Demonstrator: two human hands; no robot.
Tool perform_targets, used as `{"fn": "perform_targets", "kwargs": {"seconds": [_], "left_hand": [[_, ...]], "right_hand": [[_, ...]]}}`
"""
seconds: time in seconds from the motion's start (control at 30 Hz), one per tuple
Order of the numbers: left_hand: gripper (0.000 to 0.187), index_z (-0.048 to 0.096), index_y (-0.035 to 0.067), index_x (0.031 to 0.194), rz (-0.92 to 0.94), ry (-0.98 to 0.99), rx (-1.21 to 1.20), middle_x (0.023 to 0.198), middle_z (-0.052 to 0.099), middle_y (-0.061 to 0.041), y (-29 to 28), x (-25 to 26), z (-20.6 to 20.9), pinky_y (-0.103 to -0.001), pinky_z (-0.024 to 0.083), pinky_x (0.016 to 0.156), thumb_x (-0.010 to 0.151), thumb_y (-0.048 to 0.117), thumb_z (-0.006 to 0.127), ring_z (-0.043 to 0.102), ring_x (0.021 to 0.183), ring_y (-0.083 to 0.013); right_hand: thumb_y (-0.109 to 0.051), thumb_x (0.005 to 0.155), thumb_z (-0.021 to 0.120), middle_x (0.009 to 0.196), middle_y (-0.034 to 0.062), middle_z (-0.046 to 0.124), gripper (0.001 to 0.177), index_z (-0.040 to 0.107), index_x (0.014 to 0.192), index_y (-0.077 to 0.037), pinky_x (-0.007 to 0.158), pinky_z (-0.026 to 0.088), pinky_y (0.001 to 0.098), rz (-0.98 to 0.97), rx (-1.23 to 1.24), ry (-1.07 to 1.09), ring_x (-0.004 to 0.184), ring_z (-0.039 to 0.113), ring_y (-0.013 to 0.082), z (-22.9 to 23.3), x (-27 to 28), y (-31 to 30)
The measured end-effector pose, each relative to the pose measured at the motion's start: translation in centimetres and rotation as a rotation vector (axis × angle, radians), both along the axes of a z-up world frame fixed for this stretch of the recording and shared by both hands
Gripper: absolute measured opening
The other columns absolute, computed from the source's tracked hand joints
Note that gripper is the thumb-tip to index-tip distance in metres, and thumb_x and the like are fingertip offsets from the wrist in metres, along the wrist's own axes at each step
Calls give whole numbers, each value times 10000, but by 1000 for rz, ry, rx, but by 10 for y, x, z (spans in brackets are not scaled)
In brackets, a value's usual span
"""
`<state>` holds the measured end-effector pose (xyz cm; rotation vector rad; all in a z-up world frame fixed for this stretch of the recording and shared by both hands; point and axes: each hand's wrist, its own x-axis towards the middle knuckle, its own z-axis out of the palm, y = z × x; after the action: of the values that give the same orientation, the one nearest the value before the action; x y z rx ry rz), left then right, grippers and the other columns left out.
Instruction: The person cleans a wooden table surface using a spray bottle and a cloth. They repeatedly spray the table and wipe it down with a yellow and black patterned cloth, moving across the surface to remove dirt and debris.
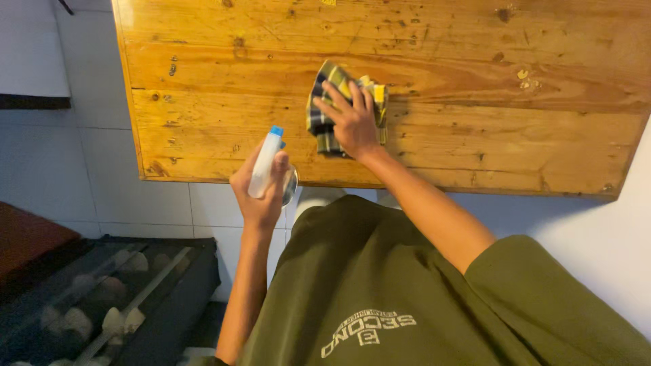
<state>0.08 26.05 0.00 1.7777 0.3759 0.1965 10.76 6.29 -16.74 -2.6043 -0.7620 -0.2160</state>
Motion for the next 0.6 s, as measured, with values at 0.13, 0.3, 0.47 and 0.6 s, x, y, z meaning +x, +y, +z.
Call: {"fn": "perform_targets", "kwargs": {"seconds": [0.13, 0.3, 0.47, 0.6], "left_hand": [[345, 704, -54, 1192, 45, 42, -52, 857, 699, -23, 7, 8, -6, -239, 518, 728, 1031, 252, 715, 639, 787, -69], [356, 701, -49, 1185, -29, 68, -91, 833, 682, -10, -19, 24, -4, -236, 506, 705, 1027, 270, 711, 618, 772, -60], [371, 702, -49, 1162, -100, 117, -69, 826, 667, -13, -52, 36, 4, -239, 514, 702, 1022, 294, 721, 606, 768, -57], [394, 695, -53, 1204, -120, 53, -9, 845, 671, -20, -88, 50, 10, -243, 517, 727, 1030, 299, 717, 614, 789, -62]], "right_hand": [[12, 798, 560, 1590, 1, 501, 662, 667, 1401, -237, 1170, 335, 565, 225, 24, 121, 1408, 461, 393, 12, -41, -55], [51, 775, 517, 1581, 8, 508, 720, 657, 1425, -225, 1195, 302, 593, -65, -182, 161, 1363, 456, 397, 5, -69, -201], [62, 857, 518, 1650, 34, 455, 708, 629, 1501, -211, 1200, 241, 614, -848, -136, 160, 1432, 404, 452, -6, -104, -307], [50, 800, 573, 1621, 51, 438, 713, 641, 1470, -183, 1167, 215, 646, -1060, -80, 89, 1416, 373, 482, -14, -96, -319]]}}
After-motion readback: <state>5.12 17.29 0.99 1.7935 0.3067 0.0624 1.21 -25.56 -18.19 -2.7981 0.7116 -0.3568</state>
